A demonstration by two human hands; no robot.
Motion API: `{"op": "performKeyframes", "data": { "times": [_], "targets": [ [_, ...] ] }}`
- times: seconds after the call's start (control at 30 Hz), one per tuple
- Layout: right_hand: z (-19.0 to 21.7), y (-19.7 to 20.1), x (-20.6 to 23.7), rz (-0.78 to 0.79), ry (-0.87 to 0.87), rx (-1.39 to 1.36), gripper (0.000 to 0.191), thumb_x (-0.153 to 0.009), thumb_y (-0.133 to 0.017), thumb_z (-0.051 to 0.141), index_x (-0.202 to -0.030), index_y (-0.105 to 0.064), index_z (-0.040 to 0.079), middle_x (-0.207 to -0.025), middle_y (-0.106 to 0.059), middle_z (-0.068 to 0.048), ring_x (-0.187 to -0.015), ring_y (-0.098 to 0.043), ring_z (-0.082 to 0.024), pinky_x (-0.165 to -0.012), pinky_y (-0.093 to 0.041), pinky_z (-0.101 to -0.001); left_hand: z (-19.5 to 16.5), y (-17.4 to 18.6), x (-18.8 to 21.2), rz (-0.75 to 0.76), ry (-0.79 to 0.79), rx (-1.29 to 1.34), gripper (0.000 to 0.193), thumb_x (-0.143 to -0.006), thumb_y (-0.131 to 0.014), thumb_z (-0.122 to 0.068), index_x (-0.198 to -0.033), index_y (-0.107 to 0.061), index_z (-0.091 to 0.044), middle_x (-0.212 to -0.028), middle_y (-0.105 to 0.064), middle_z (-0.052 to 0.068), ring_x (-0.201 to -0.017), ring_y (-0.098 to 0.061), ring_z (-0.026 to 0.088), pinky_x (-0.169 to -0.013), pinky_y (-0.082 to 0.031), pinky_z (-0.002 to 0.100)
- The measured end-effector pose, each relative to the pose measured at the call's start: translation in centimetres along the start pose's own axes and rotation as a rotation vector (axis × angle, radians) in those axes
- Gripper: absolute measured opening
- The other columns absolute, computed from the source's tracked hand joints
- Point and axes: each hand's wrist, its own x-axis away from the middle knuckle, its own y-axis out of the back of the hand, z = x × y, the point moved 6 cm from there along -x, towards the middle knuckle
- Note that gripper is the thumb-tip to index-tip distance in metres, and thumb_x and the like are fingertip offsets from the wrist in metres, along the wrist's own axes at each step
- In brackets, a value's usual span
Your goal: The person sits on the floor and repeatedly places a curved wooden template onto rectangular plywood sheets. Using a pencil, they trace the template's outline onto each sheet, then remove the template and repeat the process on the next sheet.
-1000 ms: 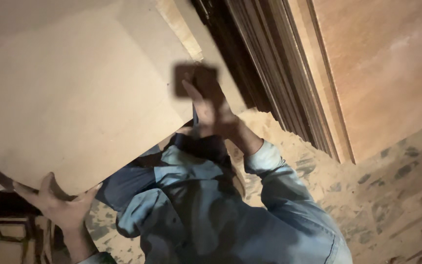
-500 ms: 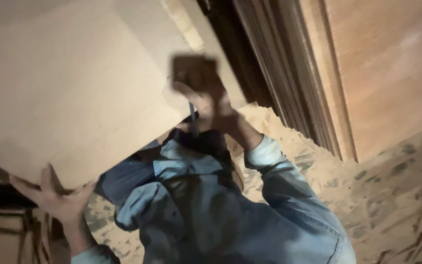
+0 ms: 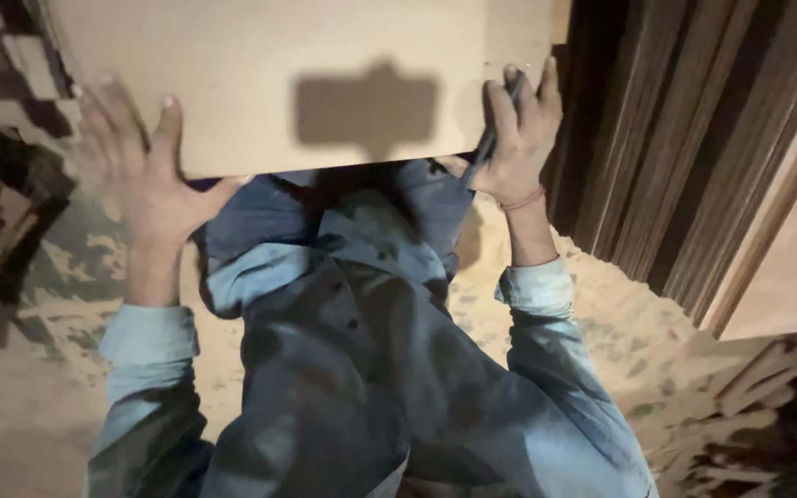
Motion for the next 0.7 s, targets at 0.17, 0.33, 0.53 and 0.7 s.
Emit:
{"op": "performKeyframes", "data": {
  "times": [0.17, 0.33, 0.53, 0.7],
  "targets": [
    [2.0, -0.1, -0.8, 0.036, 0.001, 0.015, 0.094, -0.092, -0.066, 0.080, -0.133, -0.062, -0.005, -0.141, -0.056, -0.029, -0.142, -0.038, -0.060, -0.116, -0.035, -0.0687, -0.7, 0.3, -0.1, -0.063, -0.022, 0.121, 0.112, -0.091, -0.067, -0.083, -0.166, -0.036, -0.005, -0.171, -0.025, 0.028, -0.157, -0.013, 0.053, -0.125, -0.011, 0.075],
    [4.6, -0.1, -1.5, 0.110, 0.044, 0.150, 0.089, -0.088, -0.067, 0.074, -0.132, -0.064, -0.003, -0.145, -0.057, -0.026, -0.143, -0.042, -0.050, -0.116, -0.030, -0.0704, 0.3, -0.7, 0.6, -0.108, -0.020, 0.144, 0.106, -0.095, -0.064, -0.083, -0.152, -0.059, 0.006, -0.166, -0.039, 0.025, -0.157, -0.024, 0.049, -0.125, -0.016, 0.072],
    [8.7, -2.6, -1.5, 0.142, 0.211, -0.032, 0.059, -0.098, -0.075, 0.052, -0.125, -0.067, 0.000, -0.138, -0.062, -0.026, -0.133, -0.055, -0.047, -0.114, -0.043, -0.0590, 0.7, -1.6, 1.1, -0.268, -0.066, 0.090, 0.097, -0.096, -0.065, -0.083, -0.145, -0.067, 0.000, -0.166, -0.044, 0.017, -0.161, -0.027, 0.040, -0.129, -0.019, 0.065],
    [10.2, -3.8, -1.8, 0.080, 0.234, 0.011, 0.045, -0.100, -0.074, 0.040, -0.120, -0.071, 0.000, -0.130, -0.067, -0.024, -0.128, -0.059, -0.046, -0.113, -0.046, -0.0580, 1.0, 0.1, 0.9, -0.270, -0.097, 0.068, 0.099, -0.090, -0.067, -0.079, -0.150, -0.063, -0.001, -0.166, -0.044, 0.026, -0.157, -0.022, 0.043, -0.128, -0.011, 0.065]
  ]
}}
